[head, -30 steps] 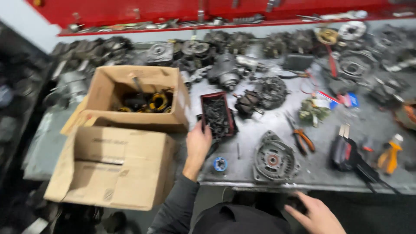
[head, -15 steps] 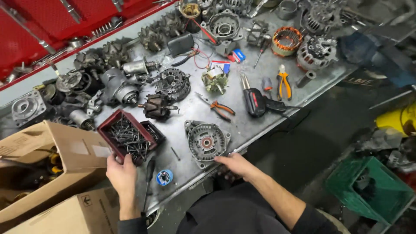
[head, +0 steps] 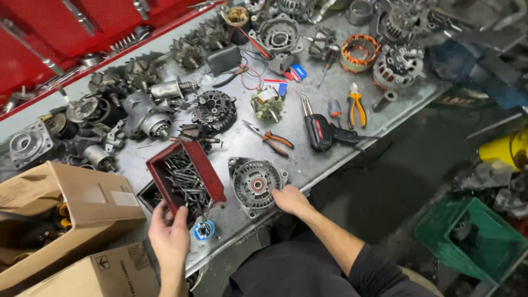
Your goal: The person works at a bench covered with alternator parts, fitting a bearing into an alternator housing and driving it in using a socket. They then sort bolts from a red tray into a black parts bin while handling small alternator components.
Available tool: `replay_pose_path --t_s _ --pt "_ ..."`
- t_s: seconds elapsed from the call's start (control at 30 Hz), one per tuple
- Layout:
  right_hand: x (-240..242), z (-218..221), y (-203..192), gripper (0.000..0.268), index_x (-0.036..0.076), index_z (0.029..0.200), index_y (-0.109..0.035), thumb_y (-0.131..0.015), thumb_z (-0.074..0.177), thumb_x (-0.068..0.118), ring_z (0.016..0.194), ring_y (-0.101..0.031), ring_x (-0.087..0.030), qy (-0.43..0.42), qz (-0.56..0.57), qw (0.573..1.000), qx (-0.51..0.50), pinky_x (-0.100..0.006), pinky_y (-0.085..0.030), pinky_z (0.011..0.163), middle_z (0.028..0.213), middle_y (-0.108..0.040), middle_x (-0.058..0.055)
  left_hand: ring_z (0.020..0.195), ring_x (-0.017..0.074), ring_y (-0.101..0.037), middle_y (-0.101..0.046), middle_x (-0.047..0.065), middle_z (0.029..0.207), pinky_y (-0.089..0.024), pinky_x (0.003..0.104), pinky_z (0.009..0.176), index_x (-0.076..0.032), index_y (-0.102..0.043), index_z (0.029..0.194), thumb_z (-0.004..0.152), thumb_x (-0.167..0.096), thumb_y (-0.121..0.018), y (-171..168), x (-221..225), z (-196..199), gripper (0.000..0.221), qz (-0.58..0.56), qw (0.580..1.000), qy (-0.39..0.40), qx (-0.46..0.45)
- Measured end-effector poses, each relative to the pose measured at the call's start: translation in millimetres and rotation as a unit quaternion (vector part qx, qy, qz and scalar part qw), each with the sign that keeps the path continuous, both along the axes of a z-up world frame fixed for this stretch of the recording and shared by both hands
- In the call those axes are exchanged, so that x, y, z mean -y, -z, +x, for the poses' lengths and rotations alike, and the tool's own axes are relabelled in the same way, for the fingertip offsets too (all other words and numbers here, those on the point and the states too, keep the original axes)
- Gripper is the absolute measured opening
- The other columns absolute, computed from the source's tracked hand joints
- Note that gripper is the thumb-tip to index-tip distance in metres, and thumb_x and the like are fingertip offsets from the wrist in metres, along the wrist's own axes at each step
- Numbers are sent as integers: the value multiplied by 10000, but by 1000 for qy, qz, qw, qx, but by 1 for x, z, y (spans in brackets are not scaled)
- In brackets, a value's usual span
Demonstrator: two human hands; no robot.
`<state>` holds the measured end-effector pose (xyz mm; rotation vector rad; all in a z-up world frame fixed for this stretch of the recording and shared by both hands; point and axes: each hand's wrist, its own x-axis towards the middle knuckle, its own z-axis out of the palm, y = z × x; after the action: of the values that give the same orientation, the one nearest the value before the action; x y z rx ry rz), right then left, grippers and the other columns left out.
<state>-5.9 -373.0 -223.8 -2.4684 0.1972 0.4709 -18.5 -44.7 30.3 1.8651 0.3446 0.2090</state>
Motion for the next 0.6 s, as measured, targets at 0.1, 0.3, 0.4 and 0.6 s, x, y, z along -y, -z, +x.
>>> replay_pose_path --t_s 0.1,0.3,0.4,0.6 --pt "2 -3 -41 463 -19 954 -744 -537 932 395 862 -697 -412 22 68 997 11 -515 -515 771 889 -709 -281 825 97 -674 -766 113 990 -548 243 709 70 -600 1311 931 -52 -676 19 6 -6 406 -51 998 10 -31" --pt "22 -31 -147 493 -82 807 -734 -527 912 353 543 -596 -254 231 295 914 -155 -415 -450 538 636 -670 -159 810 107 -679 -766 119 1009 -550 246 670 58 -582 1342 915 -53 -669 28 24 -7 450 -96 993 9 -68" --pt "57 -45 -127 497 -81 813 -753 -526 913 349 527 -589 -211 273 319 898 -133 -389 -439 517 634 -679 -119 811 122 -699 -779 138 991 -570 268 687 47 -579 1345 895 -90 -693 50 36 -3 484 -55 995 11 -79" --pt "126 -36 -147 603 -132 792 -737 -541 932 420 575 -669 -250 280 147 944 -90 -395 -503 606 647 -704 -196 874 264 -775 -787 193 978 -591 377 773 -4 -632 1286 866 -176 -714 94 88 5 462 100 993 32 -58"
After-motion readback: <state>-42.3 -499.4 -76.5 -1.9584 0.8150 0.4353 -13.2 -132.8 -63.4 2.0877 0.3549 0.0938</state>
